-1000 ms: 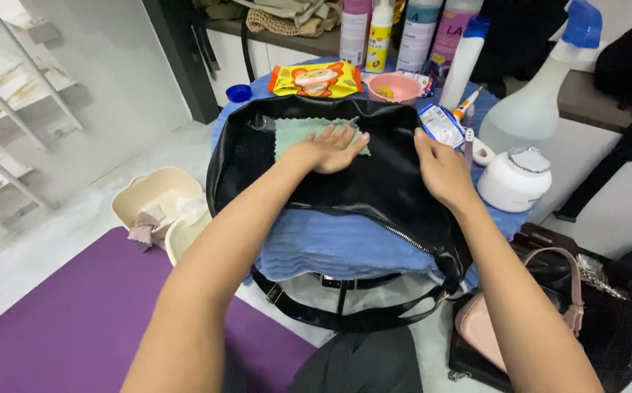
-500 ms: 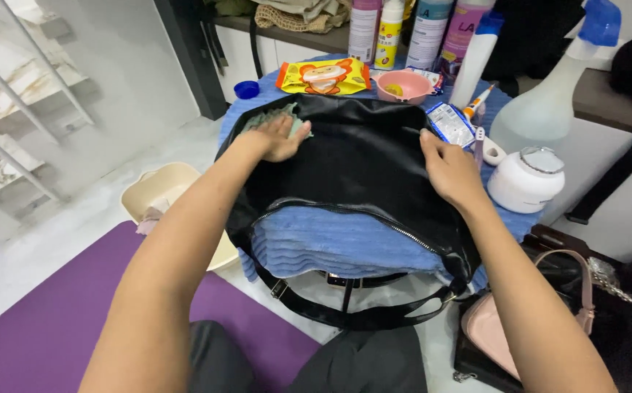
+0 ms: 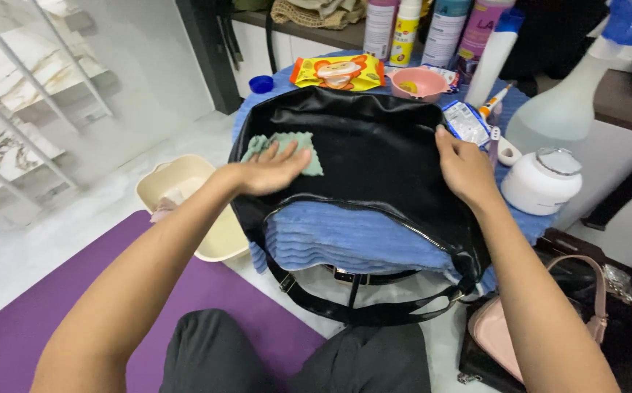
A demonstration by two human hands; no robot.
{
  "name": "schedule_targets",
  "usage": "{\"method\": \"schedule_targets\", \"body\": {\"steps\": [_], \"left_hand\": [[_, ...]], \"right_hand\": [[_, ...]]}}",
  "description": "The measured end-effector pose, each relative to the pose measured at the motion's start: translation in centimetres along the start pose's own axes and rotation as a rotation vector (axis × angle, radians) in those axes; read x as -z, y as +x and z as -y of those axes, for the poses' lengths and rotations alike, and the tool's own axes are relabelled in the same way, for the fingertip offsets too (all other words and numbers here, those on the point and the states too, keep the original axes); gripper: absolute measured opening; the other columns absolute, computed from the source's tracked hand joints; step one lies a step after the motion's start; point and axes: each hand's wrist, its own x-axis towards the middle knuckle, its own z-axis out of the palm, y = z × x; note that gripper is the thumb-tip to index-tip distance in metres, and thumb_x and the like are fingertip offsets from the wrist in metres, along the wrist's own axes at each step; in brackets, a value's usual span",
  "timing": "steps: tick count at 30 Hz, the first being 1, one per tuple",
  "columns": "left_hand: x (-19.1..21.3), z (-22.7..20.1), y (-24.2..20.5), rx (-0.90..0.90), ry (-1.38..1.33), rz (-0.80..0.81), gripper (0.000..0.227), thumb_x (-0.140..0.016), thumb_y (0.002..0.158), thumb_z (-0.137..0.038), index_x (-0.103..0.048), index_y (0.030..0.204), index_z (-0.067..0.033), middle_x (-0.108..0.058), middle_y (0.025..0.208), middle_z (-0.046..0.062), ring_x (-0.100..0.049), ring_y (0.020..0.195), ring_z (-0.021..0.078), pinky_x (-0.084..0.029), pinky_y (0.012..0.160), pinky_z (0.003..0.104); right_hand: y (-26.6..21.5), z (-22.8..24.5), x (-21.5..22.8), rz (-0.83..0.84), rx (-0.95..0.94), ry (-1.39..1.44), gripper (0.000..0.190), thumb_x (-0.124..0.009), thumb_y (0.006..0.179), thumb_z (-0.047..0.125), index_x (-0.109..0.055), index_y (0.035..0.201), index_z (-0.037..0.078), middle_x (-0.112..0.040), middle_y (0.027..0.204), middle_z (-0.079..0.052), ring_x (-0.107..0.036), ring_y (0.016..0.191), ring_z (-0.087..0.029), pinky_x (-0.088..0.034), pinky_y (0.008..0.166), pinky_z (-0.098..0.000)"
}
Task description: Cleaning a large black leather bag using a toothbrush, cleaning solution, and a cloth.
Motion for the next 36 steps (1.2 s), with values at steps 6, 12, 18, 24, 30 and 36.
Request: {"method": "schedule_targets", "body": {"steps": [6, 12, 18, 24, 30, 36], "left_hand": [[-2.0, -0.1, -3.4, -0.051, 0.031, -0.006, 0.087, 0.007, 0.095, -0.068, 0.003, 0.167, -0.0194, 0.013, 0.174, 0.009, 0.017, 0.157, 0.0369, 0.009, 0.126, 0.056], [-1.3, 2.5, 3.7, -0.04, 0.098, -0.096, 0.094, 0.015, 0.091, -0.072, -0.001, 0.167, -0.0189, 0.003, 0.174, 0.013, 0.008, 0.158, 0.0391, 0.002, 0.128, 0.054], [0.4, 2.3, 12.4, 0.164, 0.107, -0.244, 0.109, 0.015, 0.085, -0.085, -0.005, 0.167, -0.015, -0.001, 0.171, 0.024, 0.0, 0.158, 0.043, -0.007, 0.127, 0.055], [0.9, 1.8, 10.2, 0.263, 0.061, -0.179, 0.113, 0.018, 0.079, -0.087, -0.003, 0.168, -0.0204, -0.001, 0.172, 0.023, -0.001, 0.158, 0.0439, -0.007, 0.126, 0.056], [-2.7, 3.1, 4.6, 0.147, -0.003, -0.291, 0.104, 0.012, 0.09, -0.081, -0.018, 0.166, -0.017, -0.009, 0.169, 0.025, -0.006, 0.158, 0.0423, -0.008, 0.126, 0.055], [-10.4, 6.0, 0.2, -0.269, -0.241, -0.777, 0.063, -0.012, 0.109, -0.038, -0.036, 0.158, -0.0059, -0.03, 0.159, 0.031, -0.019, 0.151, 0.0495, -0.011, 0.126, 0.054]], "right_hand": [[0.4, -0.7, -0.4, -0.004, 0.035, -0.026, 0.068, -0.036, 0.108, 0.058, -0.058, 0.147, 0.007, -0.058, 0.142, -0.028, -0.044, 0.14, -0.047, -0.03, 0.119, -0.0546], [0.4, -0.7, -0.6, 0.015, 0.051, -0.077, 0.068, -0.034, 0.108, 0.058, -0.054, 0.15, 0.009, -0.057, 0.144, -0.026, -0.042, 0.141, -0.046, -0.029, 0.119, -0.0546], [0.4, -0.2, -0.4, -0.015, 0.049, -0.074, 0.065, -0.034, 0.109, 0.055, -0.054, 0.15, 0.008, -0.057, 0.143, -0.028, -0.043, 0.14, -0.047, -0.029, 0.119, -0.0553], [0.8, -0.6, -0.9, 0.007, 0.044, -0.112, 0.072, -0.035, 0.108, 0.062, -0.053, 0.151, 0.007, -0.055, 0.147, -0.023, -0.042, 0.142, -0.046, -0.027, 0.119, -0.0547], [1.7, -1.5, -1.2, 0.035, 0.049, -0.163, 0.075, -0.033, 0.108, 0.064, -0.053, 0.151, 0.007, -0.054, 0.15, -0.02, -0.041, 0.143, -0.046, -0.026, 0.121, -0.0546], [1.8, -1.5, -0.8, 0.042, 0.06, -0.202, 0.074, -0.032, 0.109, 0.061, -0.052, 0.153, 0.006, -0.055, 0.149, -0.023, -0.042, 0.142, -0.047, -0.028, 0.119, -0.0556]]}}
